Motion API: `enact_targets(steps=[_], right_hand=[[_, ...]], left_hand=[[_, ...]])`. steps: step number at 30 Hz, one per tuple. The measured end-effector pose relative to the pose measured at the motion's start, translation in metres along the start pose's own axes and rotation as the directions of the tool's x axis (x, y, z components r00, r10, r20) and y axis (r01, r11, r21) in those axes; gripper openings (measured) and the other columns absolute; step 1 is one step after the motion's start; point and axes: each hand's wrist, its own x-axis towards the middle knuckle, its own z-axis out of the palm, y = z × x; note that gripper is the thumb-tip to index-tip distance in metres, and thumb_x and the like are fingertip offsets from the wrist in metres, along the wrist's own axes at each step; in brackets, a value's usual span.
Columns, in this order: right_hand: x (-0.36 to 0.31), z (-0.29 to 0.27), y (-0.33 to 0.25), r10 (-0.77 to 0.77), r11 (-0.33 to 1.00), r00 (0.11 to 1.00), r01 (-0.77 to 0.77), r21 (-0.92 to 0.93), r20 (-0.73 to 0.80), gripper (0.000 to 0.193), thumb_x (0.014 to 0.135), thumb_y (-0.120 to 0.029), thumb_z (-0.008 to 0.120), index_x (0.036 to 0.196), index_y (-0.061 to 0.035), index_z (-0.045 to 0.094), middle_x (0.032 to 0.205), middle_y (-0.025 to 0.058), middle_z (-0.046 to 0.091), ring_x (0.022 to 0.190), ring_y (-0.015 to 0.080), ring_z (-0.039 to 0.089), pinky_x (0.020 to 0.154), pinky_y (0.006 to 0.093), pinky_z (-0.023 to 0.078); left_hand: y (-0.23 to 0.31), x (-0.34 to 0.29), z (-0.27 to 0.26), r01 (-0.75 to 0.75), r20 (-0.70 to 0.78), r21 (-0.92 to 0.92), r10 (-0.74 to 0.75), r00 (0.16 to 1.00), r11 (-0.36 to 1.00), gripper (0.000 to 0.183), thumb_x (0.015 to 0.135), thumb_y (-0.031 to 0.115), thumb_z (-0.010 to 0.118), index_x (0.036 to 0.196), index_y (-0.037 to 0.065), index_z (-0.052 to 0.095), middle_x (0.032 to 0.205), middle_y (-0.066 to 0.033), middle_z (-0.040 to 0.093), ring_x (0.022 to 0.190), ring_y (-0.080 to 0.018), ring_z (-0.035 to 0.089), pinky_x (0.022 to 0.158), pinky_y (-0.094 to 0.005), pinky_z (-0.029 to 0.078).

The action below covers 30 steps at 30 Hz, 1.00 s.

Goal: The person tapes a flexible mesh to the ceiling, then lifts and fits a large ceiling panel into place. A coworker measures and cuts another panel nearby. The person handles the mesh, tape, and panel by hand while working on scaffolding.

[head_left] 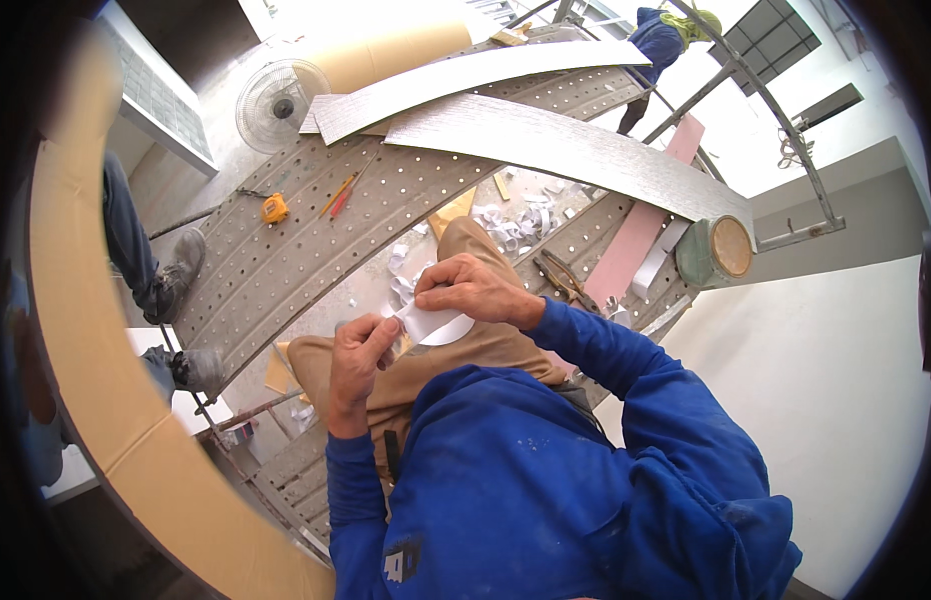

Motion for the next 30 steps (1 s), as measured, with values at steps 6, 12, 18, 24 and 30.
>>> enact_targets(steps=[6, 12, 18, 24, 30], right_hand=[[0.000, -0.002, 0.003, -0.009, 1.000, 0.998, 0.007, -0.023, -0.067, 0.014, 0.094, -0.013, 0.071, 0.098, -0.0004, 0.076, 0.085, 0.0005, 0.070, 0.081, 0.0070, 0.062, 0.072, 0.0252, 0.050], [-0.002, -0.013, 0.005, 0.000, 0.993, 0.989, 0.017, 0.119, -0.148, 0.018, 0.094, -0.018, 0.071, 0.095, -0.0002, 0.076, 0.084, 0.0014, 0.069, 0.076, 0.0087, 0.062, 0.068, 0.0260, 0.049], [-0.004, -0.066, 0.006, -0.040, 0.958, 0.886, 0.166, 0.235, -0.461, 0.013, 0.099, -0.014, 0.068, 0.095, -0.0027, 0.074, 0.081, -0.0031, 0.067, 0.067, 0.0031, 0.055, 0.060, 0.0219, 0.044], [0.010, -0.162, 0.041, -0.480, 0.876, 0.439, 0.183, -0.447, -0.760, 0.020, 0.102, -0.015, 0.067, 0.107, 0.0011, 0.078, 0.085, -0.0025, 0.070, 0.075, 0.0037, 0.055, 0.066, 0.0210, 0.046], [0.002, -0.219, 0.108, -0.411, 0.700, 0.500, -0.362, -0.615, -0.762, 0.043, 0.092, -0.016, 0.059, 0.129, 0.0051, 0.067, 0.104, 0.0272, 0.074, 0.096, 0.0395, 0.071, 0.089, 0.0459, 0.054]], left_hand=[[0.008, 0.004, 0.002, 0.010, -0.001, 0.068, -0.010, 1.000, 0.998, 0.026, 0.102, 0.026, 0.070, 0.088, 0.004, 0.074, 0.063, 0.0044, 0.058, 0.054, -0.0032, 0.047, 0.049, -0.0222, 0.035], [0.006, 0.005, -0.002, -0.029, 0.013, -0.054, 0.030, 0.999, 0.998, 0.027, 0.103, 0.028, 0.068, 0.087, 0.005, 0.073, 0.064, 0.0041, 0.057, 0.055, -0.0037, 0.050, 0.050, -0.0215, 0.038], [0.008, -0.005, -0.029, -0.090, -0.135, -0.098, 0.076, 0.988, 0.991, 0.033, 0.103, 0.035, 0.068, 0.087, 0.007, 0.071, 0.065, 0.0051, 0.057, 0.056, -0.0040, 0.049, 0.051, -0.0213, 0.039], [-0.004, 0.000, -0.028, -0.144, -0.148, -0.205, 0.115, 0.982, 0.968, 0.038, 0.102, 0.045, 0.065, 0.093, 0.008, 0.068, 0.073, 0.0030, 0.063, 0.062, -0.0041, 0.056, 0.057, -0.0207, 0.045], [-0.006, 0.004, -0.024, -0.103, -0.091, -0.212, 0.085, 0.992, 0.972, 0.025, 0.103, 0.024, 0.067, 0.121, 0.007, 0.067, 0.094, -0.0019, 0.072, 0.075, -0.0083, 0.066, 0.064, -0.0259, 0.055]])
